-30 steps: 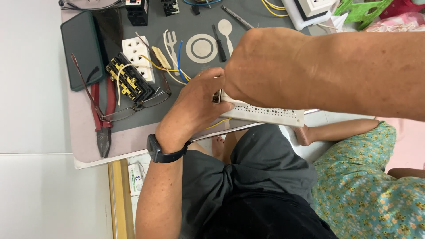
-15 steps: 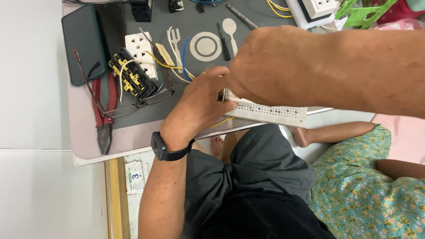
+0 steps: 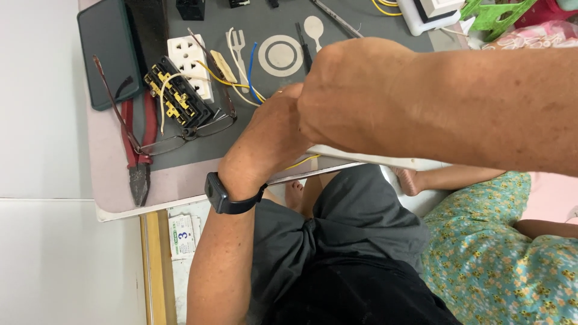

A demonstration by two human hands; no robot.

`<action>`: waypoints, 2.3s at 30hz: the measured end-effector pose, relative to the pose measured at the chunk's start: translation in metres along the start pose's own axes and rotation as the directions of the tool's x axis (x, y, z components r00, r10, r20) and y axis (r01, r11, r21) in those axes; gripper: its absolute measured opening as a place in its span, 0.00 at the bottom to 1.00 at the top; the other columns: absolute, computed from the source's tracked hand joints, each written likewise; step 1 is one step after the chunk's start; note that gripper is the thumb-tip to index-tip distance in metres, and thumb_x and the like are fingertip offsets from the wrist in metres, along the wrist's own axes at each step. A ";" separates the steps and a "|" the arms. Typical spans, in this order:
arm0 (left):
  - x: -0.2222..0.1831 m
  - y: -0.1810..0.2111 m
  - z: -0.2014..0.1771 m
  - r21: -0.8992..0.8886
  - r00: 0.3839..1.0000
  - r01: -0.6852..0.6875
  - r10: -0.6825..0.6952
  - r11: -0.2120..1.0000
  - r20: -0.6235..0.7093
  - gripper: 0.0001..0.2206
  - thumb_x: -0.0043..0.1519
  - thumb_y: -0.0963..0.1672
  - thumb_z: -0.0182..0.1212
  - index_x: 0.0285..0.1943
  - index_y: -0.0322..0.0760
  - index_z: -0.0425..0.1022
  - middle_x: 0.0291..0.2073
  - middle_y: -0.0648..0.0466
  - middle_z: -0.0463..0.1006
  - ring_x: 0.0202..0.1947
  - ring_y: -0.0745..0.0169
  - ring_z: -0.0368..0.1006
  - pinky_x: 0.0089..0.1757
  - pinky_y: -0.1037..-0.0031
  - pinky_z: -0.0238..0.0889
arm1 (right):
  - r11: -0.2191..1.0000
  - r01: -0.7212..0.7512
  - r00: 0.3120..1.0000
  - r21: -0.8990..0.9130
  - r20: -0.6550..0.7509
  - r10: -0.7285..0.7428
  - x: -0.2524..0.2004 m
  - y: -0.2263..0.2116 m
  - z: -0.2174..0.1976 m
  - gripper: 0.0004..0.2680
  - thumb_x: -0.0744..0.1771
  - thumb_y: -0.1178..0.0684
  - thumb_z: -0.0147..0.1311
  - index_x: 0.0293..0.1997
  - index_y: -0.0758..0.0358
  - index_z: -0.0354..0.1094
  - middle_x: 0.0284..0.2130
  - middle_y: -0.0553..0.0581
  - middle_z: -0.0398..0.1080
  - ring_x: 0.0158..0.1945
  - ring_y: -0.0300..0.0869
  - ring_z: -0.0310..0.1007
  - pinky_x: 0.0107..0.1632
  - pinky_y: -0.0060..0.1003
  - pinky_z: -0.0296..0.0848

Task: Wiring an electrical relay to a mounting board by stripping wires and fastening them into terminals with a screwdriver.

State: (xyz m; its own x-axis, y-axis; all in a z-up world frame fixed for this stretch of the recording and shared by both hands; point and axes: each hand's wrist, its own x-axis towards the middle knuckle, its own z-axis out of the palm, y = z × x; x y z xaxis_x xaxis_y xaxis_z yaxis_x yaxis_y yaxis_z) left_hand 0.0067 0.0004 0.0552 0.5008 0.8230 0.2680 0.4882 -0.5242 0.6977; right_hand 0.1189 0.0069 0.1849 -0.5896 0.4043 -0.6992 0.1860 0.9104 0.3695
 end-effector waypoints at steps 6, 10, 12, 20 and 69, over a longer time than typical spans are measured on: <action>-0.004 0.001 -0.002 -0.062 0.999 -0.022 0.019 0.998 -0.050 0.13 0.49 0.40 0.59 0.43 0.30 0.74 0.42 0.47 0.79 0.40 0.48 0.75 0.39 0.66 0.65 | 1.000 -0.017 1.000 0.008 0.006 0.017 0.000 0.000 -0.003 0.02 0.58 0.50 0.60 0.24 0.51 0.74 0.24 0.49 0.76 0.32 0.45 0.75 0.38 0.37 0.73; -0.003 -0.002 -0.001 -0.040 0.999 -0.044 0.043 0.998 -0.030 0.10 0.57 0.43 0.56 0.40 0.29 0.73 0.38 0.48 0.79 0.38 0.51 0.74 0.38 0.67 0.64 | 1.000 -0.024 1.000 0.012 0.016 0.023 0.001 0.000 -0.003 0.02 0.58 0.49 0.59 0.24 0.50 0.74 0.24 0.48 0.76 0.32 0.45 0.75 0.39 0.36 0.73; -0.002 -0.003 -0.001 -0.040 0.999 -0.026 0.025 0.999 -0.029 0.10 0.55 0.42 0.57 0.40 0.28 0.73 0.38 0.46 0.79 0.35 0.49 0.74 0.36 0.66 0.64 | 0.999 -0.030 0.999 0.019 0.020 0.029 0.002 0.000 -0.003 0.02 0.58 0.49 0.59 0.24 0.49 0.73 0.24 0.46 0.75 0.33 0.44 0.75 0.40 0.36 0.73; -0.004 -0.012 0.006 -0.022 1.000 -0.026 0.026 0.999 -0.004 0.13 0.46 0.40 0.59 0.41 0.34 0.74 0.40 0.52 0.75 0.40 0.51 0.70 0.41 0.67 0.63 | 0.993 -0.114 0.988 0.034 0.109 0.110 -0.003 0.007 0.004 0.07 0.63 0.53 0.48 0.25 0.49 0.72 0.23 0.49 0.73 0.25 0.45 0.72 0.31 0.38 0.72; 0.040 0.027 -0.011 0.098 0.997 0.071 -0.075 0.993 0.030 0.30 0.52 0.39 0.57 0.67 0.38 0.60 0.67 0.46 0.58 0.66 0.48 0.58 0.61 0.63 0.54 | -0.391 0.418 0.450 0.820 0.187 0.873 -0.011 -0.125 0.195 0.15 0.63 0.55 0.56 0.54 0.66 0.71 0.21 0.50 0.71 0.20 0.32 0.58 0.23 0.26 0.58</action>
State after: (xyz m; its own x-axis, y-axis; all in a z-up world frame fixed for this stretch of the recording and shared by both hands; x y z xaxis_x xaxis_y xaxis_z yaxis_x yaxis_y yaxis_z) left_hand 0.0326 0.0217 0.0921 0.4842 0.8529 0.1951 0.5903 -0.4830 0.6467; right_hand 0.2552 -0.0944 0.0273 0.0437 0.9933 -0.1068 0.3249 -0.1152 -0.9387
